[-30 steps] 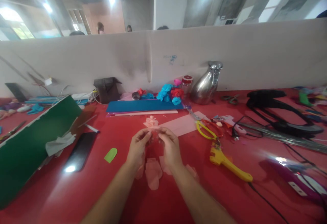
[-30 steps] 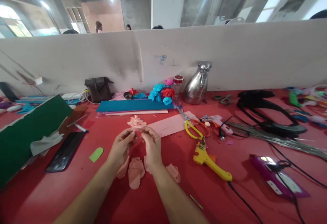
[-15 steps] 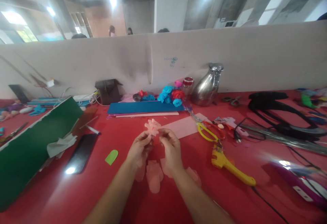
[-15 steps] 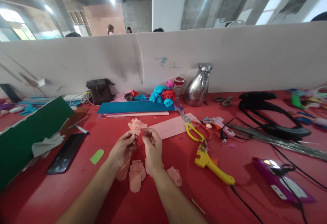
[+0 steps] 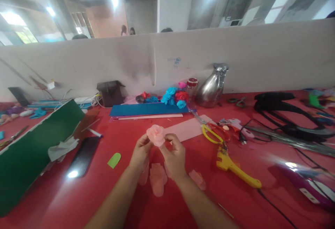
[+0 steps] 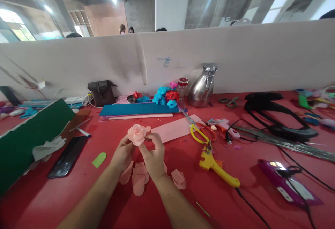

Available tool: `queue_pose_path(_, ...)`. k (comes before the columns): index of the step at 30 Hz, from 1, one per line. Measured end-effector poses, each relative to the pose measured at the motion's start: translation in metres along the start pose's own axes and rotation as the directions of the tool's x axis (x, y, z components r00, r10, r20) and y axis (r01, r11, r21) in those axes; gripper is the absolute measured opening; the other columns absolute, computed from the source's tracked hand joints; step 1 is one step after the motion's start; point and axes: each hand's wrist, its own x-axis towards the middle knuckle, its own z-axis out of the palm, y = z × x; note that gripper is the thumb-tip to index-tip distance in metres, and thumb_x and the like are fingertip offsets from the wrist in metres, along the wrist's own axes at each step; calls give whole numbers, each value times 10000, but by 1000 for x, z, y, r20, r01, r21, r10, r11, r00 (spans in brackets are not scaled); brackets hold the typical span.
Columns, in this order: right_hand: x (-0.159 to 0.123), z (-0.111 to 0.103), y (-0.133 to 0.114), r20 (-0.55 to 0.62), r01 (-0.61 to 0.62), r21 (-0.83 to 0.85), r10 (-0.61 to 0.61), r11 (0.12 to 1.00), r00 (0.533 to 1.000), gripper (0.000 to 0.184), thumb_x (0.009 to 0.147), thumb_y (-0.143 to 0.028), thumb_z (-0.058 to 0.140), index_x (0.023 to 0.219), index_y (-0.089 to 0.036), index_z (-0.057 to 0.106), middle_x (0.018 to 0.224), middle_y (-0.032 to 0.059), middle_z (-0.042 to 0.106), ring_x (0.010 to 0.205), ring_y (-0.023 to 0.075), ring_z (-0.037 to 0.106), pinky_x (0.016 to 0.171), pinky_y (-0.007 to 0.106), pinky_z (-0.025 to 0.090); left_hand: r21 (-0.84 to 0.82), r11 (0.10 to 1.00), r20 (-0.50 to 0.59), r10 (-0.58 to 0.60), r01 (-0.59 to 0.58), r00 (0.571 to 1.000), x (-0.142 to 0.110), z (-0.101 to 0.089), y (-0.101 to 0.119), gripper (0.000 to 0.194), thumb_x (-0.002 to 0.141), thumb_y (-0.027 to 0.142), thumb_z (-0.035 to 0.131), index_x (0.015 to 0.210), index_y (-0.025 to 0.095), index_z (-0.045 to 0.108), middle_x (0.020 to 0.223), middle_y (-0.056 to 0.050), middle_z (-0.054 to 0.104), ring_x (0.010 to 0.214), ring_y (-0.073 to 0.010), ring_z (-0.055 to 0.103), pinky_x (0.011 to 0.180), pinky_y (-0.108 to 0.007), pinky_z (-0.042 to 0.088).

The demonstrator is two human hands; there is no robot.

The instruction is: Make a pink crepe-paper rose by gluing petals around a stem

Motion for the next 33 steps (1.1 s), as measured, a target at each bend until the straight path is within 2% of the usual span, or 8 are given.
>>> queue_pose_path(3,0,1,-3,50,-80,129,75,988,996,100,761,-283,611,817,-204,587,788,9,609,776,171,551,740,308,448,35,998,-2,45,-45,999,2,-4,-3,196,604,200,723,797,180,690,824,-31,692,804,-156,604,773,-267,439)
queue_pose_path(7,1,2,-4,91,-184,287,165,940,982,102,770,-277,587,842,-207,602,820,17,639,782,173,573,731,304,462,57,994,-10,93,-92,996,5,-8,-5,163,606,180,710,766,176,685,783,-18,690,775,-151,604,777,-275,448)
queue_pose_path(12,3,3,0,119,-253,419,224,872,967,156,750,-220,559,888,-211,633,881,26,654,863,196,581,810,335,452,43,995,-21,91,-90,996,5,-8,-5,156,611,177,713,764,183,681,754,1,676,725,-117,583,747,-242,445)
queue_pose_path(15,3,3,1,142,-289,464,252,837,957,174,747,-192,563,892,-223,654,871,15,660,871,195,582,847,346,433,49,995,-29,90,-88,996,4,-7,-4,156,609,192,720,758,178,675,750,-5,670,731,-126,584,731,-245,449)
queue_pose_path(19,3,3,-2,163,-291,464,242,837,957,169,765,-202,560,885,-225,676,835,10,656,849,189,570,847,342,420,46,995,-14,85,-84,996,4,-6,-2,177,604,180,725,774,180,676,776,-5,672,739,-123,581,734,-241,446)
queue_pose_path(25,5,2,-8,189,-278,383,220,881,957,153,772,-231,539,833,-212,679,749,0,610,709,147,519,675,273,417,-89,996,27,-13,15,1000,2,-3,-2,188,648,184,726,825,176,662,801,-4,648,700,-92,574,706,-226,464)
queue_pose_path(28,6,3,-6,172,-328,352,284,877,943,136,746,-247,574,830,-214,676,796,7,635,729,153,537,687,278,427,-175,979,32,-98,102,995,1,-3,-2,198,662,179,728,838,175,639,800,9,620,665,-69,566,675,-208,479)
queue_pose_path(33,7,5,4,74,-410,300,408,861,910,182,689,-277,638,856,-212,667,838,16,658,765,167,551,687,288,428,-293,930,-43,-246,223,968,3,-6,0,164,672,83,697,781,148,593,713,20,572,566,-36,531,565,-138,468)
